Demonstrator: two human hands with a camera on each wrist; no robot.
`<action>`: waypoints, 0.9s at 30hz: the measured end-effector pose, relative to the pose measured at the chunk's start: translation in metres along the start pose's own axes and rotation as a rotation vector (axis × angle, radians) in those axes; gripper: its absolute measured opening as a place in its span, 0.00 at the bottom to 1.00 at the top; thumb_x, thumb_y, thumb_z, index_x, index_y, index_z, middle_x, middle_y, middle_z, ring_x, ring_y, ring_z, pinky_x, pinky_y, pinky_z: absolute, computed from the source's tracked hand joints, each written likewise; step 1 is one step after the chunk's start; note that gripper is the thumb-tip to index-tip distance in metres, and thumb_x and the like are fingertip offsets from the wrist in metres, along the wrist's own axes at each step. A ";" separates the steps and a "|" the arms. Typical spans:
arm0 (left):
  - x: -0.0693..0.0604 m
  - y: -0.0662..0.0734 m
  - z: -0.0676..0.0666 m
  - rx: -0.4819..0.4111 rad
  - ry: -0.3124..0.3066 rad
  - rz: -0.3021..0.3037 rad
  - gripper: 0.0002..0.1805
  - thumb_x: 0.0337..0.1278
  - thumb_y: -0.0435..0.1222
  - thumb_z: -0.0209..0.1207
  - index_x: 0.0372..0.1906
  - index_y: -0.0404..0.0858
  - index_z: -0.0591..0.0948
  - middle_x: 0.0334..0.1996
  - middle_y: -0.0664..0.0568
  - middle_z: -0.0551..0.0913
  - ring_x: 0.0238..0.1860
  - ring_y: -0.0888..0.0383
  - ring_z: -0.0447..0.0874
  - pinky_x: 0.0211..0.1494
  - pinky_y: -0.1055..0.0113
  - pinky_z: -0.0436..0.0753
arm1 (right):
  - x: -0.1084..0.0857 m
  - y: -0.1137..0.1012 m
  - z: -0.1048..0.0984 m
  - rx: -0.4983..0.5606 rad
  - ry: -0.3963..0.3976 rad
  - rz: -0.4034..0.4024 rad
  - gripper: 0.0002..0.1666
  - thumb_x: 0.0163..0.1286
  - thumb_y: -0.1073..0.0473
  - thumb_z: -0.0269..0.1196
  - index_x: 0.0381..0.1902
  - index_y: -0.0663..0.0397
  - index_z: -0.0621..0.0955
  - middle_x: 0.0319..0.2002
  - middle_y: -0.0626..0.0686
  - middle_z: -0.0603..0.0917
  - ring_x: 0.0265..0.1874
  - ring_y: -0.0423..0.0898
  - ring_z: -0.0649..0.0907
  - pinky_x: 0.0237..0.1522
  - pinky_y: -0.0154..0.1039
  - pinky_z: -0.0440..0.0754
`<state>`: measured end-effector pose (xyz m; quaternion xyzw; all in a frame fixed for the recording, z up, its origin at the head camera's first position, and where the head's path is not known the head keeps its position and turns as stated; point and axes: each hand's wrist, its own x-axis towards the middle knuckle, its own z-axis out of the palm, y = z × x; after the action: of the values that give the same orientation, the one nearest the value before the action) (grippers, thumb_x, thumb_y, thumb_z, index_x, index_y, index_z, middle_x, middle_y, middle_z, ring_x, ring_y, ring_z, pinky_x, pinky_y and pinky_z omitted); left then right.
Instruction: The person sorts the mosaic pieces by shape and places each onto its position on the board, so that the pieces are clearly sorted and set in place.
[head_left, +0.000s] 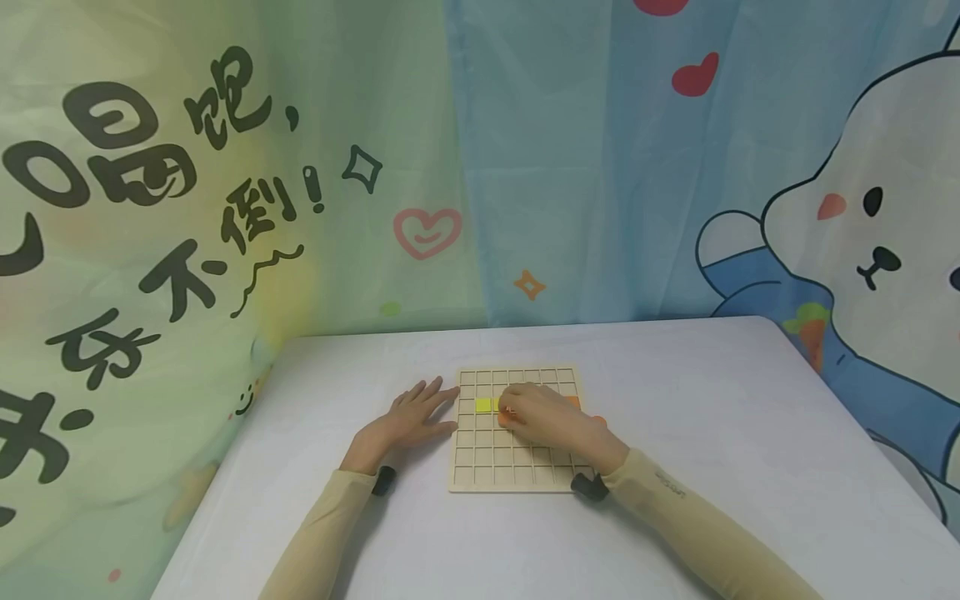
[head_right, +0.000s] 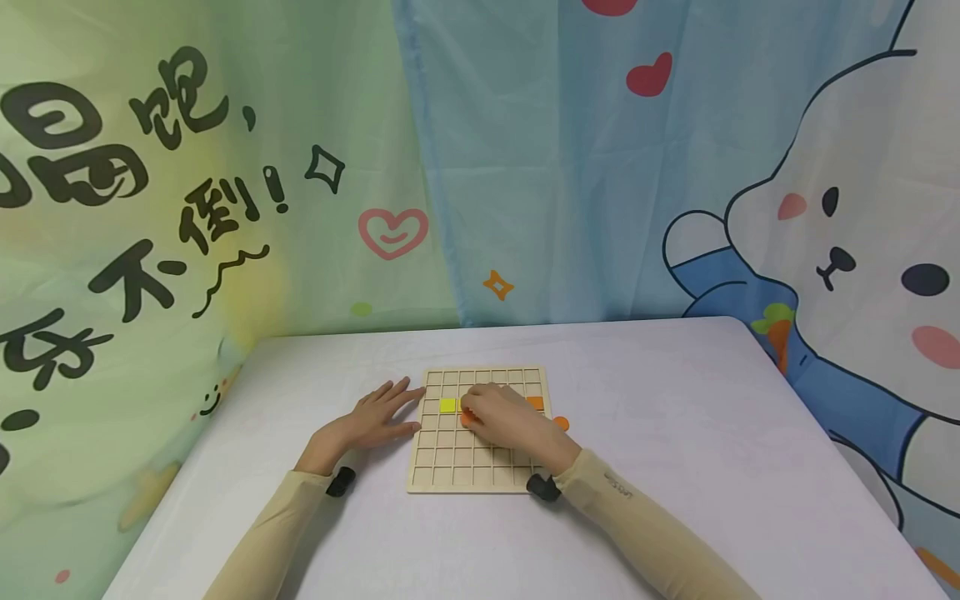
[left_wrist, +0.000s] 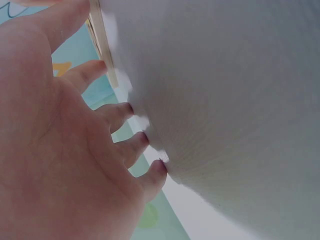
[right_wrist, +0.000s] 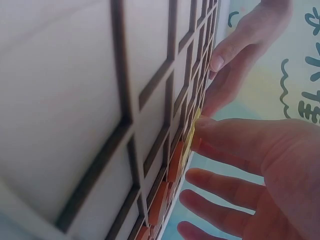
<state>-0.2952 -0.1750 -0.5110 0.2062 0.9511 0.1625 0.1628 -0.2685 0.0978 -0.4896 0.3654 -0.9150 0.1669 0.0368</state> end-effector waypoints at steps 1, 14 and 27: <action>0.000 0.000 0.000 -0.001 0.000 0.000 0.36 0.71 0.59 0.51 0.79 0.57 0.59 0.82 0.47 0.48 0.82 0.40 0.41 0.81 0.39 0.47 | 0.001 -0.001 0.000 -0.002 -0.005 0.010 0.05 0.71 0.58 0.64 0.40 0.52 0.86 0.39 0.47 0.85 0.33 0.42 0.81 0.38 0.38 0.82; -0.001 -0.001 0.000 -0.002 0.005 0.021 0.36 0.71 0.59 0.51 0.79 0.57 0.58 0.82 0.47 0.48 0.82 0.39 0.41 0.81 0.38 0.47 | 0.003 0.001 0.005 -0.017 -0.026 0.029 0.07 0.72 0.56 0.64 0.42 0.50 0.86 0.43 0.48 0.86 0.39 0.44 0.84 0.41 0.39 0.83; -0.002 -0.002 -0.001 -0.004 0.006 0.028 0.37 0.71 0.58 0.51 0.79 0.56 0.58 0.82 0.46 0.48 0.82 0.39 0.41 0.81 0.38 0.47 | 0.003 0.001 0.004 -0.026 -0.036 0.043 0.07 0.70 0.55 0.67 0.43 0.50 0.86 0.43 0.47 0.86 0.36 0.42 0.81 0.38 0.38 0.82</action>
<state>-0.2948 -0.1775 -0.5102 0.2189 0.9482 0.1674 0.1582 -0.2710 0.0945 -0.4932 0.3479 -0.9253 0.1492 0.0212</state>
